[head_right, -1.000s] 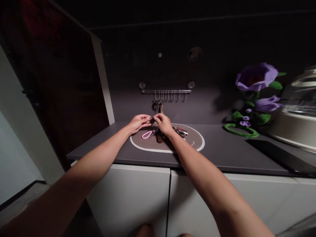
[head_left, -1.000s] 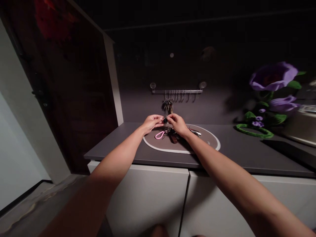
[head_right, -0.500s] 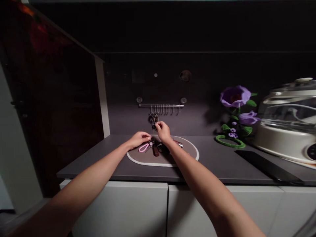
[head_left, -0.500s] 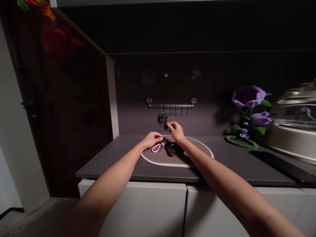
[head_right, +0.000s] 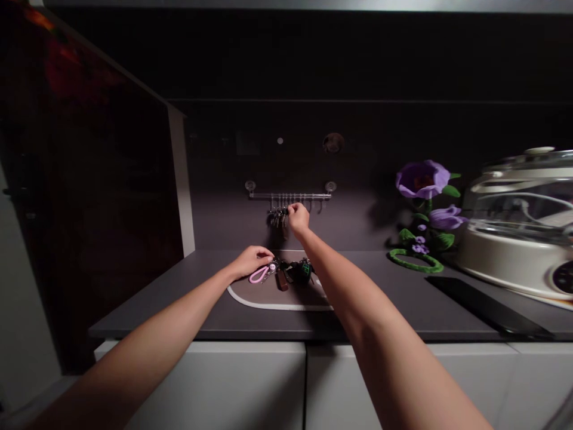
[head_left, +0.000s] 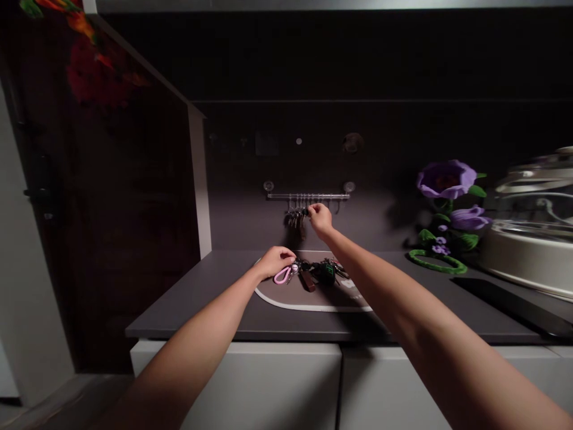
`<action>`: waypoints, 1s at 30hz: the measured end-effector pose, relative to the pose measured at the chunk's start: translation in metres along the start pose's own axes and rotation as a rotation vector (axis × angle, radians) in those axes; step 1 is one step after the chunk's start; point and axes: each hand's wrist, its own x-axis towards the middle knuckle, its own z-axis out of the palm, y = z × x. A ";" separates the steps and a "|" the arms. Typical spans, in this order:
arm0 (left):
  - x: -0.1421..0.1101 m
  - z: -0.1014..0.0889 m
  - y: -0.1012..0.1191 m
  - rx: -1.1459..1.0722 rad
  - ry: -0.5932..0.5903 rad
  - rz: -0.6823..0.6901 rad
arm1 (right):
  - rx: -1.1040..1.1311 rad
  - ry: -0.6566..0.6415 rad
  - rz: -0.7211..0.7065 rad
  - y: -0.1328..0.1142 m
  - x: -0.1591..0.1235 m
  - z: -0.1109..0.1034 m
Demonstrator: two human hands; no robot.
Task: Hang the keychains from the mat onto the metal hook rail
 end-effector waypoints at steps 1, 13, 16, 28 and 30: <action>0.000 0.000 0.000 0.001 0.001 0.000 | -0.022 0.010 0.002 -0.001 0.002 0.000; 0.001 -0.001 0.004 0.030 0.034 -0.014 | -0.042 0.061 0.076 0.008 0.023 0.018; 0.001 -0.001 0.004 0.026 0.047 -0.011 | -0.006 0.068 0.109 0.013 0.027 0.023; 0.001 -0.002 0.004 0.054 0.048 -0.013 | 0.077 0.042 0.181 0.028 0.022 0.024; 0.001 -0.002 0.004 0.061 0.052 -0.012 | 0.092 0.037 0.190 0.030 0.021 0.024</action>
